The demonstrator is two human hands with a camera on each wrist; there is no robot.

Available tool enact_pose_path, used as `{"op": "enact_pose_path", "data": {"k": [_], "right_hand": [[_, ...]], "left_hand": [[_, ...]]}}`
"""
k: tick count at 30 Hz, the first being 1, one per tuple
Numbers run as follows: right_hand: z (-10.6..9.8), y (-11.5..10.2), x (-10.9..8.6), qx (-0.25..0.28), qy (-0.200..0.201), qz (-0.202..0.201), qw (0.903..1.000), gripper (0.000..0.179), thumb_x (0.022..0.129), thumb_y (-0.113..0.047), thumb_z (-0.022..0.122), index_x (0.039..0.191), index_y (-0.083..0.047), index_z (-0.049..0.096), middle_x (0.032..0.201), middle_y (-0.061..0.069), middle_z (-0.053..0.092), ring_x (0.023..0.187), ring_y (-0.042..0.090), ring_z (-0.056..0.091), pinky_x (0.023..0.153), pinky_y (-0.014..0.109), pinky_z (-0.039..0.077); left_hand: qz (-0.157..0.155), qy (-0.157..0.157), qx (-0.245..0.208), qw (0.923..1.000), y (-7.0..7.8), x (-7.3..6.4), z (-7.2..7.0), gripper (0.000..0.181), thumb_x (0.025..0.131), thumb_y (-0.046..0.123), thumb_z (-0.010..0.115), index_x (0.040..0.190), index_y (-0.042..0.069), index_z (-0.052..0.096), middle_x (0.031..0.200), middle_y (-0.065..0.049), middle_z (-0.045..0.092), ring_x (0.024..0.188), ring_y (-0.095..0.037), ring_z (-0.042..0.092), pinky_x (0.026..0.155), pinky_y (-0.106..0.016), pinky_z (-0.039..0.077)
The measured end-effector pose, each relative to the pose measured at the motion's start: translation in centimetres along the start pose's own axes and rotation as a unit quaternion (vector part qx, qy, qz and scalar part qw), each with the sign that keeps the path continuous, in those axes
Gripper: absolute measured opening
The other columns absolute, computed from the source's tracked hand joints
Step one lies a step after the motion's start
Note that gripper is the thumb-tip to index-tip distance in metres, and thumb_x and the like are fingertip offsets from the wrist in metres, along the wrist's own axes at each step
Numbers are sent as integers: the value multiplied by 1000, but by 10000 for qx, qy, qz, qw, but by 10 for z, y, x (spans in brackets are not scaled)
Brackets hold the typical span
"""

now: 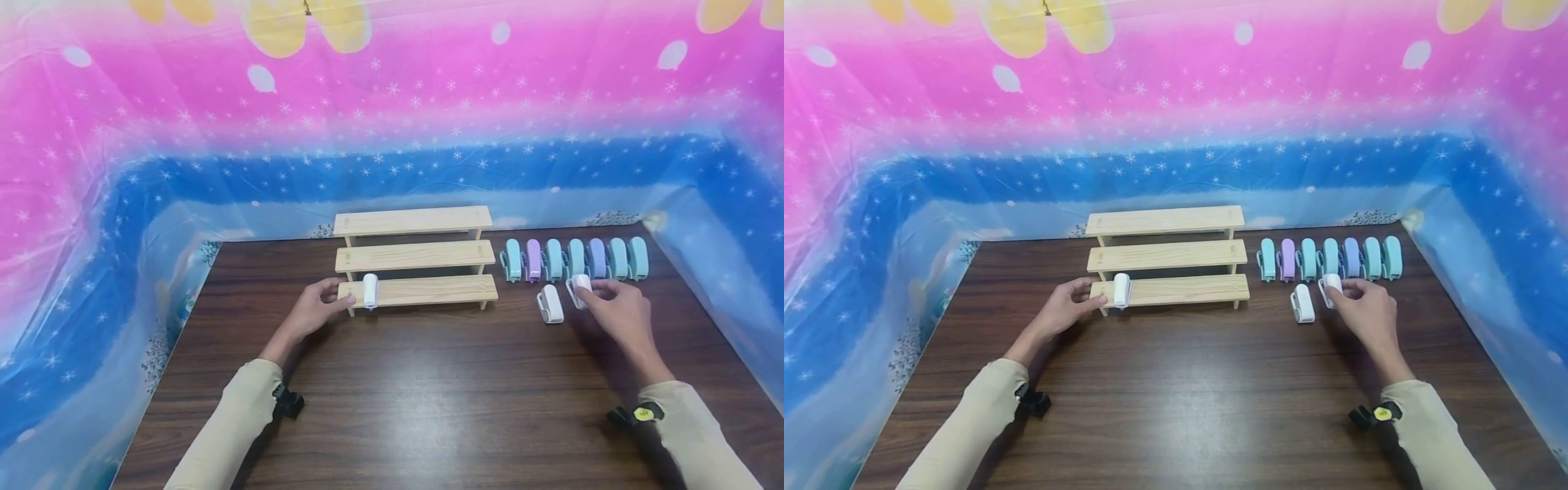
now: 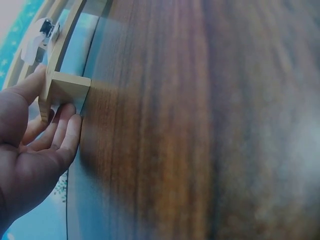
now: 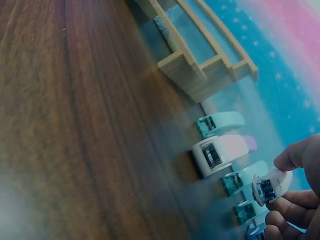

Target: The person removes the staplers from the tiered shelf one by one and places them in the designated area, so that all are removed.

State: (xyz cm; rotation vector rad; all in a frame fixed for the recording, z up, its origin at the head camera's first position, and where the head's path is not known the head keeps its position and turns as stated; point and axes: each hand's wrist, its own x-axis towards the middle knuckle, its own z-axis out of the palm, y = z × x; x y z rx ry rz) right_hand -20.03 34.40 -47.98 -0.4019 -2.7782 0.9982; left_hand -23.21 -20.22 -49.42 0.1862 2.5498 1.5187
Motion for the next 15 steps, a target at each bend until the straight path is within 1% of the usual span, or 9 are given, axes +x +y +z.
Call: {"op": "enact_pose_path", "data": {"k": [7, 15], "right_hand": [[7, 10, -3, 108, -228, 221, 9994, 72, 93, -62, 63, 128, 1, 67, 113, 25, 70, 98, 35, 62, 70, 34, 45], [14, 16, -5, 107, -257, 274, 9992, 72, 93, -61, 64, 127, 2, 67, 114, 27, 70, 100, 36, 63, 72, 34, 44]], "left_hand": [[-6, -11, -102, 9999, -1, 3, 0, 66, 97, 31, 73, 147, -3, 49, 137, -23, 61, 126, -39, 60, 102, -49, 53], [-12, 0, -52, 10000, -2, 2, 0, 64, 98, 30, 73, 147, -3, 50, 134, -23, 63, 125, -38, 61, 99, -47, 55]]}}
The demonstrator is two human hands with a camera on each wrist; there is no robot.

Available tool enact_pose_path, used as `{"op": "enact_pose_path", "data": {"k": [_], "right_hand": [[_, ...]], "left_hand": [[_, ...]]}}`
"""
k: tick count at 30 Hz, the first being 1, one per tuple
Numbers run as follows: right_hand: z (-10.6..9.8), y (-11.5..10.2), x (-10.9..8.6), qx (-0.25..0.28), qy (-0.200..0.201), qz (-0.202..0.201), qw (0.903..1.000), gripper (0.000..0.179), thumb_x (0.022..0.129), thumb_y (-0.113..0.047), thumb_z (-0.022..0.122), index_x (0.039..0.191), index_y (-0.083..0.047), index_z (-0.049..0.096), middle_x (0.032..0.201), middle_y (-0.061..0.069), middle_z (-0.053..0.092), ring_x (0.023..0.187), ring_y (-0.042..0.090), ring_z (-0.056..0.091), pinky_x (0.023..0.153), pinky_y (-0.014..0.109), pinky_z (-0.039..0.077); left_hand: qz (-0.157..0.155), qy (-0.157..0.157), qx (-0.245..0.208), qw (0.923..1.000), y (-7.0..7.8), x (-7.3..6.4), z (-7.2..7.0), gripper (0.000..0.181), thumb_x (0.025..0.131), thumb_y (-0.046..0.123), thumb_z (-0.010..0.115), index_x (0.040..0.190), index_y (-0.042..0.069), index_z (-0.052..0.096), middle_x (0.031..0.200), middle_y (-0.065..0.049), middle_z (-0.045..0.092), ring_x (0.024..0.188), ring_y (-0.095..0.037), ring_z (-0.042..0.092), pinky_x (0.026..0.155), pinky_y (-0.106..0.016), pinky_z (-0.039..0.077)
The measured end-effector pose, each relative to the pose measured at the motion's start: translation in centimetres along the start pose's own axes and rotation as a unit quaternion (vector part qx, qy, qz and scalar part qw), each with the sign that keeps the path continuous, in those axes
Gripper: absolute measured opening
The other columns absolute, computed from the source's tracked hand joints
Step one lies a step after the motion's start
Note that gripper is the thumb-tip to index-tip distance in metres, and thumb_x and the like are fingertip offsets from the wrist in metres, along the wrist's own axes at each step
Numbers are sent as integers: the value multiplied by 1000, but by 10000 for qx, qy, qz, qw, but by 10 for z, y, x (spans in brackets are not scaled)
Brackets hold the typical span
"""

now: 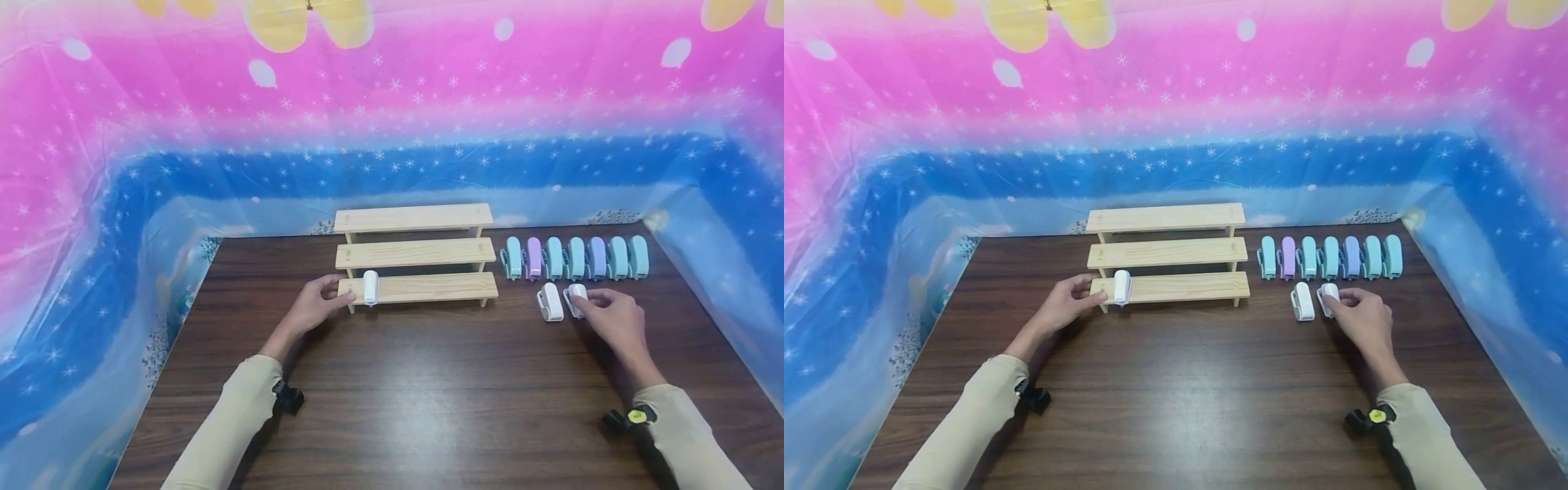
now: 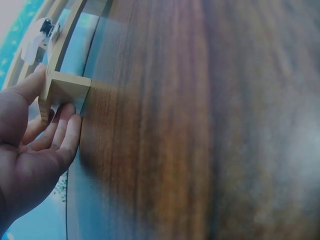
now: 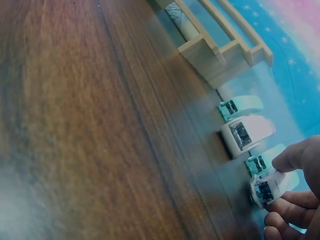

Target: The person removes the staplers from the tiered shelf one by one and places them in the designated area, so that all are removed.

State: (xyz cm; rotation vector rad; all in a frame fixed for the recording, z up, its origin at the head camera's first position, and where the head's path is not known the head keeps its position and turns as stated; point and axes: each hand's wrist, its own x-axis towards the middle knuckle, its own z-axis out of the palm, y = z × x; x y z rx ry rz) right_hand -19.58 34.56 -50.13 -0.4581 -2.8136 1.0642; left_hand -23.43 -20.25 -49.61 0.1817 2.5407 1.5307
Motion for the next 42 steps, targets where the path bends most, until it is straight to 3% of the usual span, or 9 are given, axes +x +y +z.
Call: {"op": "enact_pose_path", "data": {"k": [10, 15, 24, 30, 34, 42], "right_hand": [[1, 0, 4, -132, -48, 50, 9999, 75, 92, -64, 63, 126, 2, 67, 116, 26, 69, 101, 36, 61, 72, 35, 44], [-7, -7, 3, -164, 147, -115, 9997, 74, 93, -65, 61, 126, 0, 67, 113, 24, 70, 102, 37, 60, 73, 37, 42], [-22, -44, -3, -120, 632, -784, 9948, 64, 96, -56, 62, 131, -2, 67, 117, 24, 71, 108, 40, 62, 81, 46, 43], [-24, -73, -10, -36, 643, -1243, 9902, 58, 96, -52, 65, 128, -4, 70, 112, 22, 73, 99, 36, 67, 71, 37, 46], [-21, -94, -17, 70, 541, -1514, 9870, 58, 96, -54, 65, 128, -6, 70, 111, 19, 73, 93, 33, 69, 64, 32, 49], [-5, -131, -23, 193, 147, -1763, 9840, 60, 94, -56, 66, 133, -11, 68, 118, 14, 72, 98, 30, 67, 70, 36, 50]], "left_hand": [[-1, 11, -10, 10000, 0, -1, -1, 65, 98, 31, 73, 148, -3, 49, 136, -24, 61, 126, -38, 60, 101, -48, 53], [-49, 15, 2, 10000, 2, -3, -1, 66, 97, 32, 73, 148, -2, 49, 140, -23, 59, 127, -39, 59, 103, -49, 52], [-85, 23, -11, 10000, 2, -3, -1, 67, 97, 33, 73, 148, -3, 48, 138, -24, 60, 128, -39, 59, 103, -49, 52], [-78, 14, -23, 10000, 2, -3, -1, 68, 97, 33, 73, 148, -3, 48, 138, -24, 60, 127, -39, 59, 103, -48, 52], [-47, 14, -15, 10000, 1, -3, 0, 68, 97, 32, 73, 148, -4, 48, 137, -24, 61, 126, -38, 59, 102, -48, 53], [-94, 28, -41, 9999, 2, -3, -1, 68, 96, 33, 74, 148, -3, 49, 136, -23, 61, 125, -37, 60, 102, -49, 52]]}}
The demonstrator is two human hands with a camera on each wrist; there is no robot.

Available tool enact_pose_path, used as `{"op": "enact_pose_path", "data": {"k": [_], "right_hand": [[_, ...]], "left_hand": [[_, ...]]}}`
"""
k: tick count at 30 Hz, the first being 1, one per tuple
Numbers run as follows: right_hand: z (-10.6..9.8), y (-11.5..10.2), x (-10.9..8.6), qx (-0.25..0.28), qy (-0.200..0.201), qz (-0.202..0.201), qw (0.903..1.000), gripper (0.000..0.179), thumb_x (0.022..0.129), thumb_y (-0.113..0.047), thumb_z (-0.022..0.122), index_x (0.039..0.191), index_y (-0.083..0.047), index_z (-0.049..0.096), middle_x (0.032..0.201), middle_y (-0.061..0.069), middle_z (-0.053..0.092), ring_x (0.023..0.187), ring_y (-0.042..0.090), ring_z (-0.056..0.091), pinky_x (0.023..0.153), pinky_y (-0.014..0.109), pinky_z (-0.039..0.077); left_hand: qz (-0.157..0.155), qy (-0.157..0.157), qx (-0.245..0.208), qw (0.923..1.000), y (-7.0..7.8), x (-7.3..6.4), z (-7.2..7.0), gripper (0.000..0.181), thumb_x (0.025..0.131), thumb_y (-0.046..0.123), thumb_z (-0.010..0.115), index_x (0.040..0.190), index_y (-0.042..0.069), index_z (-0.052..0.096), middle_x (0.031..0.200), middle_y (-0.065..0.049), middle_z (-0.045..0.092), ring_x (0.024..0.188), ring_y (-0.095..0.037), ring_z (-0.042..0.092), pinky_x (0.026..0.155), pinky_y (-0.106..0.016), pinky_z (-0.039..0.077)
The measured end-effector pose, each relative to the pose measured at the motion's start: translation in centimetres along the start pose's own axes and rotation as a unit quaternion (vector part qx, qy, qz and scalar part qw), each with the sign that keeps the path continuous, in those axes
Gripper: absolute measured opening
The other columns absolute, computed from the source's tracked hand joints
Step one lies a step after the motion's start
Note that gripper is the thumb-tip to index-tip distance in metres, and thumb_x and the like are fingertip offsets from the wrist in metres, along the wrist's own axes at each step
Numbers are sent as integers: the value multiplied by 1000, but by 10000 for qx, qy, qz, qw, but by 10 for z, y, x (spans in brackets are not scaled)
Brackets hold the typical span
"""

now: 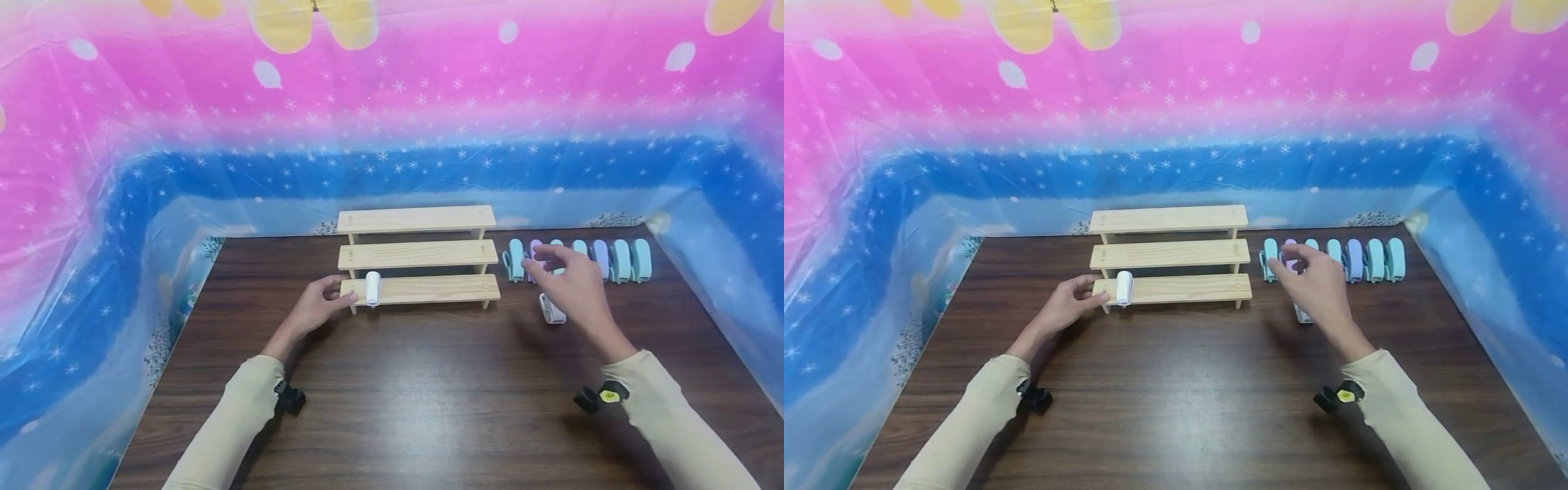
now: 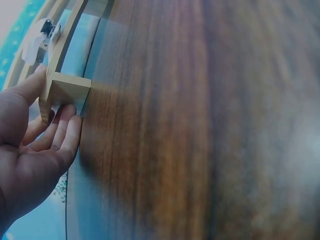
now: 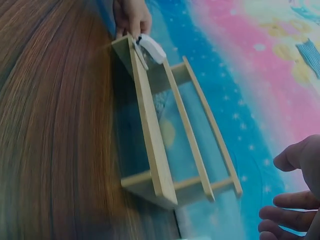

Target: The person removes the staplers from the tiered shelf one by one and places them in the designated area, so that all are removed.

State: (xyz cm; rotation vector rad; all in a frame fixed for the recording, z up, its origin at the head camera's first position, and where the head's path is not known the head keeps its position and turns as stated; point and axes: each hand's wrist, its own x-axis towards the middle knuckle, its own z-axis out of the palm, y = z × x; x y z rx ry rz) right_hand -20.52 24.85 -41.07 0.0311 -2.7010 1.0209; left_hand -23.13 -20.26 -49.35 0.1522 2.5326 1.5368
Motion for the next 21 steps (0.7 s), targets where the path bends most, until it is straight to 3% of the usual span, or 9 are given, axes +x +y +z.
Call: {"op": "enact_pose_path", "data": {"k": [14, 21], "right_hand": [[47, -36, 11, 302, -413, -748, 9959, 52, 92, -49, 74, 127, -10, 71, 112, 11, 75, 93, 27, 70, 63, 36, 52], [71, -52, 11, 578, -714, -845, 9922, 59, 91, -58, 71, 130, -14, 70, 119, 4, 74, 100, 24, 70, 79, 43, 56]], "left_hand": [[1, 14, 69, 10000, 0, -1, 0, 69, 96, 36, 74, 149, -1, 48, 139, -23, 60, 128, -39, 58, 104, -51, 51], [51, -14, 83, 10000, 1, -1, -1, 69, 97, 34, 73, 149, -3, 47, 138, -24, 59, 128, -40, 58, 103, -50, 52]]}}
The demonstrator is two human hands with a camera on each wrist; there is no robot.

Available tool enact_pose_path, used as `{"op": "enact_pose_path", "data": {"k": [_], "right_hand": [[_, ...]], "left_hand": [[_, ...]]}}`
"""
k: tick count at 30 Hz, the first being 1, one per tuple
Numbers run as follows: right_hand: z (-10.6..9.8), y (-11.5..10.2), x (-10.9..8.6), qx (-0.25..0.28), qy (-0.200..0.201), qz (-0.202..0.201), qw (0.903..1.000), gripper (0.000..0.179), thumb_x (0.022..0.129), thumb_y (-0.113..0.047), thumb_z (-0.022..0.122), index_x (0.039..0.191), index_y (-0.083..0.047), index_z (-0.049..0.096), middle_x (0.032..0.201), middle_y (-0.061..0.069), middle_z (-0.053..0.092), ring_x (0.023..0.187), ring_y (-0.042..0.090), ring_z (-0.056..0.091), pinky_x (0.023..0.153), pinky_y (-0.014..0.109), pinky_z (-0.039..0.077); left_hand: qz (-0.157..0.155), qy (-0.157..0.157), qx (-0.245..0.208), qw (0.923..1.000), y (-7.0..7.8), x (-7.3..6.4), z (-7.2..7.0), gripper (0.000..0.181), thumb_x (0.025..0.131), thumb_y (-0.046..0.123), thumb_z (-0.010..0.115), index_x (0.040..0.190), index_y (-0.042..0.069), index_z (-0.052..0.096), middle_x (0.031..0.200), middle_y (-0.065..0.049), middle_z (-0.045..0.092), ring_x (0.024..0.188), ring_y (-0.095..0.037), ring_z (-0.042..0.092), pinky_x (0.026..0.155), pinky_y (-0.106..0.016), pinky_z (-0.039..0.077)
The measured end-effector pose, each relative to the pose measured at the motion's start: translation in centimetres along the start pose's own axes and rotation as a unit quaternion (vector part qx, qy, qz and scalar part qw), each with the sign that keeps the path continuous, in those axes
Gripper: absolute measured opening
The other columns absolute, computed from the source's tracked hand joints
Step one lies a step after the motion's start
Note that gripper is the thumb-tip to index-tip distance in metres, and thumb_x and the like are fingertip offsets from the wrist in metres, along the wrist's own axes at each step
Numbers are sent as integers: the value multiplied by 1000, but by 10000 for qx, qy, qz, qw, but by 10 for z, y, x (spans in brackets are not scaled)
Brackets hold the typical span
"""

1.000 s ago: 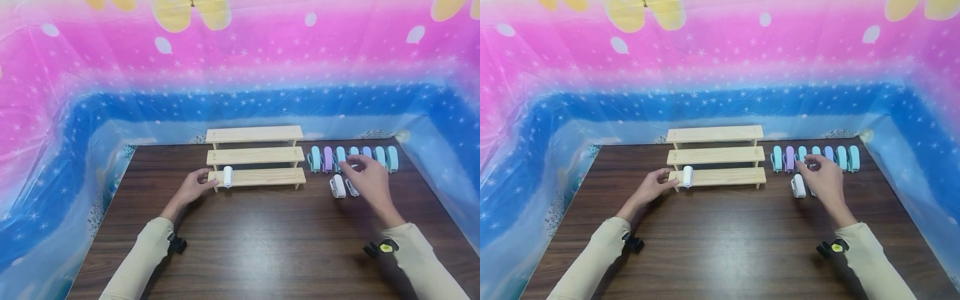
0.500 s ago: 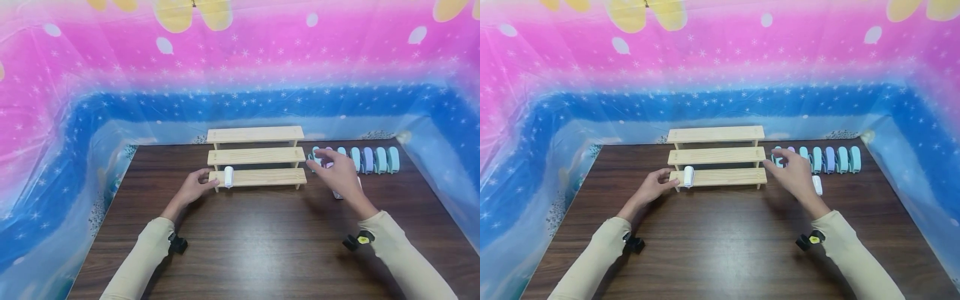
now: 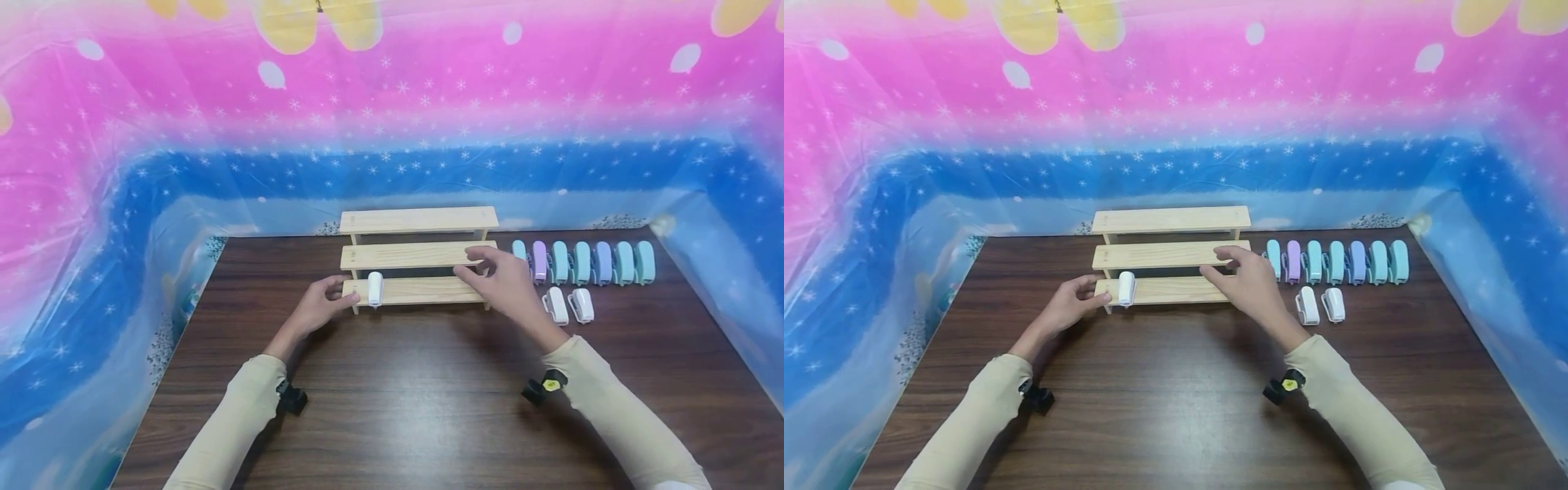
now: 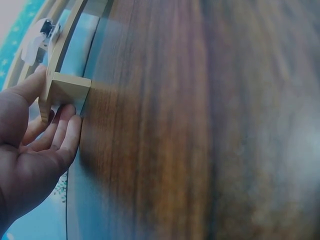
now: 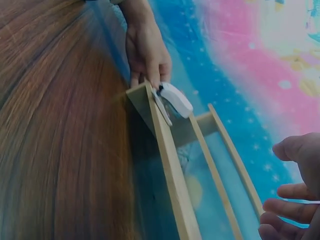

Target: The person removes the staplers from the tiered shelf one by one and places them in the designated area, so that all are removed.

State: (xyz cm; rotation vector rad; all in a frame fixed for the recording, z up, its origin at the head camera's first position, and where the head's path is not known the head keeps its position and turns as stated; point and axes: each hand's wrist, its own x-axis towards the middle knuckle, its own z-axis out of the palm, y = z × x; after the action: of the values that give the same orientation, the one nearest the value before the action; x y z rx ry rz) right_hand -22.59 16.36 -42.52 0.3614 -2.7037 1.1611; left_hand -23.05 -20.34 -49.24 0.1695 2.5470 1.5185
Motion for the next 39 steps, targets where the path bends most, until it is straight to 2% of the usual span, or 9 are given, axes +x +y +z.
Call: {"op": "enact_pose_path", "data": {"k": [6, 11, 19, 22, 27, 31, 39], "right_hand": [[23, -13, 9, 169, -96, -200, 9996, 58, 91, -58, 72, 128, -14, 71, 121, 2, 74, 103, 21, 71, 86, 45, 57], [46, -25, 15, 302, -158, -280, 9990, 54, 89, -54, 75, 125, -13, 73, 117, 1, 75, 101, 19, 71, 84, 43, 57], [79, -41, 17, 791, -506, -249, 9953, 57, 89, -56, 74, 125, -12, 71, 114, 0, 75, 100, 17, 71, 84, 40, 59], [89, -45, 17, 916, -518, -250, 9941, 52, 89, -51, 77, 121, -10, 73, 113, 2, 75, 99, 18, 71, 85, 40, 59], [105, -47, 17, 930, -416, -292, 9944, 48, 88, -46, 79, 117, -9, 75, 104, 2, 77, 91, 17, 71, 81, 38, 59], [115, -48, 17, 873, -361, -326, 9950, 48, 87, -49, 79, 114, -11, 76, 98, -3, 77, 84, 11, 71, 77, 33, 59], [132, -51, 18, 849, -406, -281, 9952, 47, 88, -47, 79, 114, -8, 75, 97, -2, 78, 83, 10, 73, 78, 33, 59]], "left_hand": [[20, 2, -46, 10000, 0, 0, 0, 67, 97, 33, 73, 148, -4, 48, 137, -25, 60, 127, -40, 59, 103, -51, 51], [23, -8, -36, 10000, 0, 1, 0, 68, 98, 32, 72, 149, -5, 47, 135, -26, 61, 125, -40, 60, 102, -51, 52], [-52, -18, -29, 10000, -1, 3, 1, 67, 98, 33, 72, 149, -2, 47, 133, -23, 63, 124, -36, 61, 100, -48, 54], [-55, -31, -73, 10000, -2, 3, 1, 67, 97, 33, 73, 149, -2, 48, 133, -22, 64, 124, -36, 62, 100, -48, 54], [-40, -52, -106, 9999, -1, 2, 2, 67, 97, 34, 73, 149, -1, 48, 134, -22, 63, 126, -37, 61, 101, -49, 53], [-36, -50, -96, 9999, -1, 1, 1, 67, 97, 34, 72, 149, -1, 48, 135, -22, 62, 126, -37, 60, 101, -49, 53], [-8, -28, -112, 9999, -1, 1, 1, 67, 97, 35, 73, 148, -1, 49, 134, -22, 63, 125, -36, 61, 100, -49, 54]]}}
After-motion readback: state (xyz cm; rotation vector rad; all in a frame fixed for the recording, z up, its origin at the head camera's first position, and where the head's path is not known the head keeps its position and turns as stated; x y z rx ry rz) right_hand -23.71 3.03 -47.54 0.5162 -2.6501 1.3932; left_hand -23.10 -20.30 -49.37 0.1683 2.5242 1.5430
